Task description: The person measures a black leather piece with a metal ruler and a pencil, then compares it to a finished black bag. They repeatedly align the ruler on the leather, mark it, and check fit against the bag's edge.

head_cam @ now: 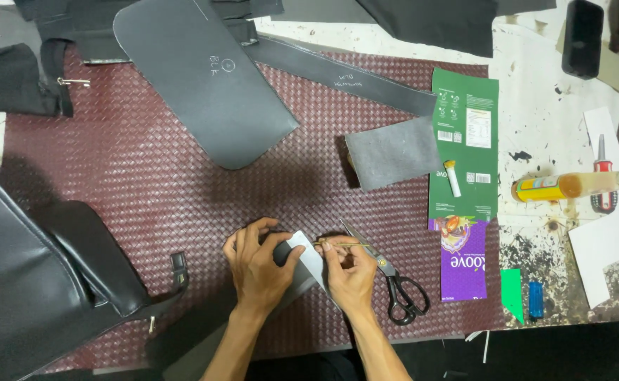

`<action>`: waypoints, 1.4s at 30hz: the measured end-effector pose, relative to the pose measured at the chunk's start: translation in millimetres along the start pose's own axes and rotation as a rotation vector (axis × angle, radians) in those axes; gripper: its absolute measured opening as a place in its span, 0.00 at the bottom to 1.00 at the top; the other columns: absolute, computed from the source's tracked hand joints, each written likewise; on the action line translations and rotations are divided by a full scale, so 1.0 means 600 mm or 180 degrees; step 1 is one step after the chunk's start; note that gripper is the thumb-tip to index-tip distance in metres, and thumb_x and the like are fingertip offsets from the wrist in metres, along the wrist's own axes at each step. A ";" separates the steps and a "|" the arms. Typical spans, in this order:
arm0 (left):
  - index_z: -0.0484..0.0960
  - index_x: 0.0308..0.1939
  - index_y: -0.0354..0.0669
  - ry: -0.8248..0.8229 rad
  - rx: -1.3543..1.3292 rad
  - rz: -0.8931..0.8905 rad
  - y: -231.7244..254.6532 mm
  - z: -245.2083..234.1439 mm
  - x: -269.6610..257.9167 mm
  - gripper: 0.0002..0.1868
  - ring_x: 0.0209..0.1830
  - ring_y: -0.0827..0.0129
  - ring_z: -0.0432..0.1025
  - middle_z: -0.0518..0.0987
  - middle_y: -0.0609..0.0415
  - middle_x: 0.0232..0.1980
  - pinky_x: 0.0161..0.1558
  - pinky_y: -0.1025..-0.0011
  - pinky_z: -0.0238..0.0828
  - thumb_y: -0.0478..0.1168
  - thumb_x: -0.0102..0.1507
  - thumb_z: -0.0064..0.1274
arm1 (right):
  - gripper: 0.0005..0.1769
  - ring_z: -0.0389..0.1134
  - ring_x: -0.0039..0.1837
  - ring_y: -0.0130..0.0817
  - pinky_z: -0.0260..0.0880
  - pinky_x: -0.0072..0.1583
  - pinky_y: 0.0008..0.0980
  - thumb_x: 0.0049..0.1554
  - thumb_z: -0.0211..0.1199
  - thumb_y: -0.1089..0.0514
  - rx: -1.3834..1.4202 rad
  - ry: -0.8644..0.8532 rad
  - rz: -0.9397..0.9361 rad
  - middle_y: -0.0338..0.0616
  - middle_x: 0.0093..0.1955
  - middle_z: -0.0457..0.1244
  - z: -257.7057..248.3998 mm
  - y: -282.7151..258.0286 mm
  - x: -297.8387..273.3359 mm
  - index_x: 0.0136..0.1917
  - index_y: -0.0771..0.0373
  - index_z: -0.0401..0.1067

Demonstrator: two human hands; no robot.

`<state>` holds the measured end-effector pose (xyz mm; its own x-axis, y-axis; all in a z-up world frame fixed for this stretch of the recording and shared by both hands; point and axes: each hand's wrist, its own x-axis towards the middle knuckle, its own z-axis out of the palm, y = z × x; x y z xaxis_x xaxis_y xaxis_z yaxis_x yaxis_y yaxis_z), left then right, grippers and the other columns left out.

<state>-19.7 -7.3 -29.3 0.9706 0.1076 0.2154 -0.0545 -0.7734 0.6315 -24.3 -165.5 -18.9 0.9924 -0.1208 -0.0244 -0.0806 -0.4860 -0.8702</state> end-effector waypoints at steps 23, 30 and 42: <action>0.82 0.57 0.54 -0.0748 0.0523 -0.0026 -0.009 -0.070 -0.044 0.26 0.58 0.58 0.70 0.75 0.56 0.60 0.61 0.51 0.57 0.53 0.57 0.61 | 0.16 0.68 0.47 0.39 0.64 0.54 0.37 0.52 0.74 0.50 -0.1152 -0.0700 0.0492 0.37 0.44 0.62 -0.100 0.033 -0.104 0.46 0.55 0.69; 0.78 0.59 0.54 -0.1091 0.0346 -0.0474 -0.028 -0.073 -0.055 0.32 0.55 0.52 0.70 0.75 0.56 0.54 0.50 0.51 0.69 0.49 0.51 0.68 | 0.21 0.64 0.35 0.33 0.62 0.46 0.35 0.53 0.73 0.40 -0.1198 -0.0922 0.0623 0.31 0.34 0.64 -0.120 0.046 -0.103 0.40 0.51 0.65; 0.79 0.57 0.62 -0.1690 0.0289 -0.0897 -0.028 -0.088 -0.028 0.28 0.60 0.58 0.69 0.78 0.62 0.56 0.58 0.54 0.62 0.57 0.54 0.65 | 0.17 0.51 0.36 0.21 0.48 0.40 0.28 0.60 0.66 0.47 0.0068 -0.0644 0.0843 0.29 0.30 0.53 -0.149 0.080 -0.103 0.33 0.55 0.75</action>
<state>-47.7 36.8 -4.1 0.9303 0.0075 -0.3666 0.2190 -0.8132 0.5392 -97.6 -258.3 -15.1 0.9357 -0.0650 -0.3467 -0.3385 -0.4421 -0.8306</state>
